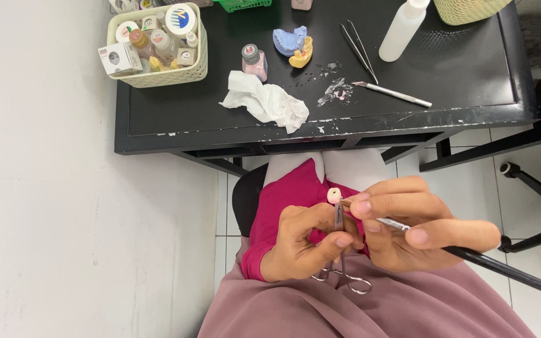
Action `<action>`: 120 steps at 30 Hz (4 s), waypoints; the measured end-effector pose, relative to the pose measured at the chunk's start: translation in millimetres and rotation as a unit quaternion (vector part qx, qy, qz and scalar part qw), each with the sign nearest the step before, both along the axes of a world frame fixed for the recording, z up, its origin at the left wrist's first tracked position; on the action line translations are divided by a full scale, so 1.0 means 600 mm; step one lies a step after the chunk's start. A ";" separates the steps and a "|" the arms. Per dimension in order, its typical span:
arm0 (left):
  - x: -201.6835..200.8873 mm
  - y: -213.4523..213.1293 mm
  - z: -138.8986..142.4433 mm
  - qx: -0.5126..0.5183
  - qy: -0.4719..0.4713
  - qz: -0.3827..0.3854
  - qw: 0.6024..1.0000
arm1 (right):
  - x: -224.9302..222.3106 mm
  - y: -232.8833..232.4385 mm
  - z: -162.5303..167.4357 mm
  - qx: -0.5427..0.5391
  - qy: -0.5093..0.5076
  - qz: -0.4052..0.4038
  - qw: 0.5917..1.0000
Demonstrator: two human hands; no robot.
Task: The person holds a small dental crown or denture component with forceps in one hand and uses a fine brush to apply and shape pink ceramic paste onto it, dipping the brush and adding material in small amounts. A dental impression and bottles of ceramic materials sit on the workbench nearby.
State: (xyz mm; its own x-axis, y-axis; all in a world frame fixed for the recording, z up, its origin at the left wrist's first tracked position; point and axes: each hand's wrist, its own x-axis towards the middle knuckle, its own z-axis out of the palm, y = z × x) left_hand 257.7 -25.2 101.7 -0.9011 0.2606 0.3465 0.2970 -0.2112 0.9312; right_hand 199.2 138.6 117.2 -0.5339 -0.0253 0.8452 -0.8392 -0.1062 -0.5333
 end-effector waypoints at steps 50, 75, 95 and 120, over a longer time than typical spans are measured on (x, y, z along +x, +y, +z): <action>-0.004 0.002 0.006 0.009 0.002 0.000 1.000 | -0.002 0.000 0.011 0.008 -0.003 -0.005 1.000; -0.011 -0.005 0.002 0.210 -0.121 -0.224 0.944 | -0.001 -0.025 -0.017 -0.182 -0.043 -0.038 0.982; -0.017 0.027 -0.046 0.255 0.015 -0.014 0.967 | -0.043 0.055 -0.059 -0.202 -0.043 0.031 0.978; -0.039 -0.005 0.027 0.084 0.120 0.076 0.986 | -0.056 0.127 0.011 0.235 -0.186 0.147 0.943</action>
